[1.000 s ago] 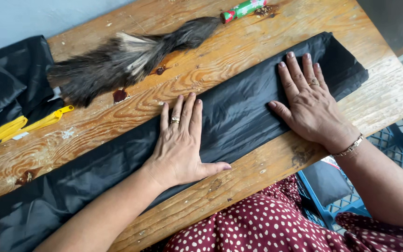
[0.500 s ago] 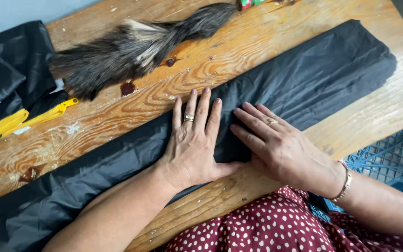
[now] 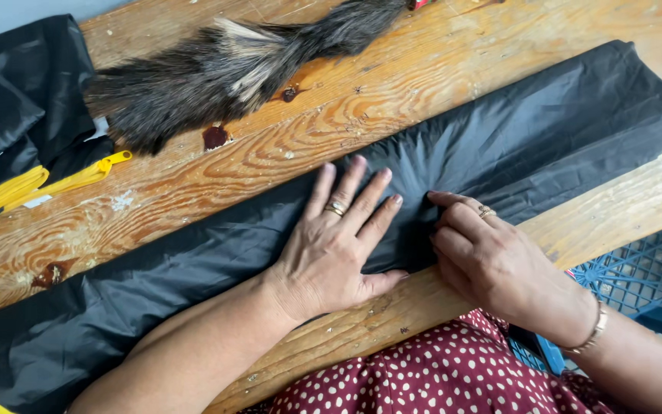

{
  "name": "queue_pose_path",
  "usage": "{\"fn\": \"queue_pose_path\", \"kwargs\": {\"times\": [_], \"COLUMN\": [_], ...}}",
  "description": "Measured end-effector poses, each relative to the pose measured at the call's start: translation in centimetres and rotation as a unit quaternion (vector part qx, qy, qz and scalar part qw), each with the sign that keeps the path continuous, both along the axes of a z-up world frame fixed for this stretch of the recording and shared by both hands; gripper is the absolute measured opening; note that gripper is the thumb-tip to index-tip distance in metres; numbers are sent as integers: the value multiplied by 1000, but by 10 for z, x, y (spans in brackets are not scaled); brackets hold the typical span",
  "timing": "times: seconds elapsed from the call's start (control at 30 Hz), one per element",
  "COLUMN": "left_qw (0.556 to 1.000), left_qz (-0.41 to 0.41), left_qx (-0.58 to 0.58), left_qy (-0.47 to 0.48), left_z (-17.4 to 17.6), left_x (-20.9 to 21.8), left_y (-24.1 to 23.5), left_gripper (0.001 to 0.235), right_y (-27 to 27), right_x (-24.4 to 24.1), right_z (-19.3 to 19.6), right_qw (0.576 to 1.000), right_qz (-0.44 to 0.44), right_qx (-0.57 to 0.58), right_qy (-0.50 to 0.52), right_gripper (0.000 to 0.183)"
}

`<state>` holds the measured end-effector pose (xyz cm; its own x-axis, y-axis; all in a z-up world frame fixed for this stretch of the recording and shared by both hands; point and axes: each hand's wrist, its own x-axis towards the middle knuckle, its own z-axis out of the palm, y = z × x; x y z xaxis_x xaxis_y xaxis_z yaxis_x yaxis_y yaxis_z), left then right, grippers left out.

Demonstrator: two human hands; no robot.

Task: The person folds a large piece of black fabric on a wooden table. They use a feather duster to smooth the fabric initially, then proceed to fold it lengthwise multiple times by hand, pressing down to flatten the creases.

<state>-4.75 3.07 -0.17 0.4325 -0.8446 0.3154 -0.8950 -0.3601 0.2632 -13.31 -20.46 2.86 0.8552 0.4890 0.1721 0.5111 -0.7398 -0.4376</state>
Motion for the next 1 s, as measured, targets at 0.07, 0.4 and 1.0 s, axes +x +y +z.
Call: {"fn": "queue_pose_path", "kwargs": {"times": [0.07, 0.4, 1.0], "left_qw": [1000, 999, 999], "left_qz": [1, 9, 17], "left_qx": [-12, -42, -41], "left_qy": [-5, 23, -27], "left_z": [-3, -23, -26], "left_x": [-4, -12, -14], "left_y": [-1, -4, -6], "left_gripper": [82, 100, 91], "right_y": [3, 30, -8], "right_x": [3, 40, 52], "right_z": [11, -15, 1], "right_qw": [1000, 994, 977], "right_qz": [-10, 3, -153], "right_qx": [-3, -111, -142], "right_qy": [-19, 5, -55], "right_gripper": [19, 83, 87]}}
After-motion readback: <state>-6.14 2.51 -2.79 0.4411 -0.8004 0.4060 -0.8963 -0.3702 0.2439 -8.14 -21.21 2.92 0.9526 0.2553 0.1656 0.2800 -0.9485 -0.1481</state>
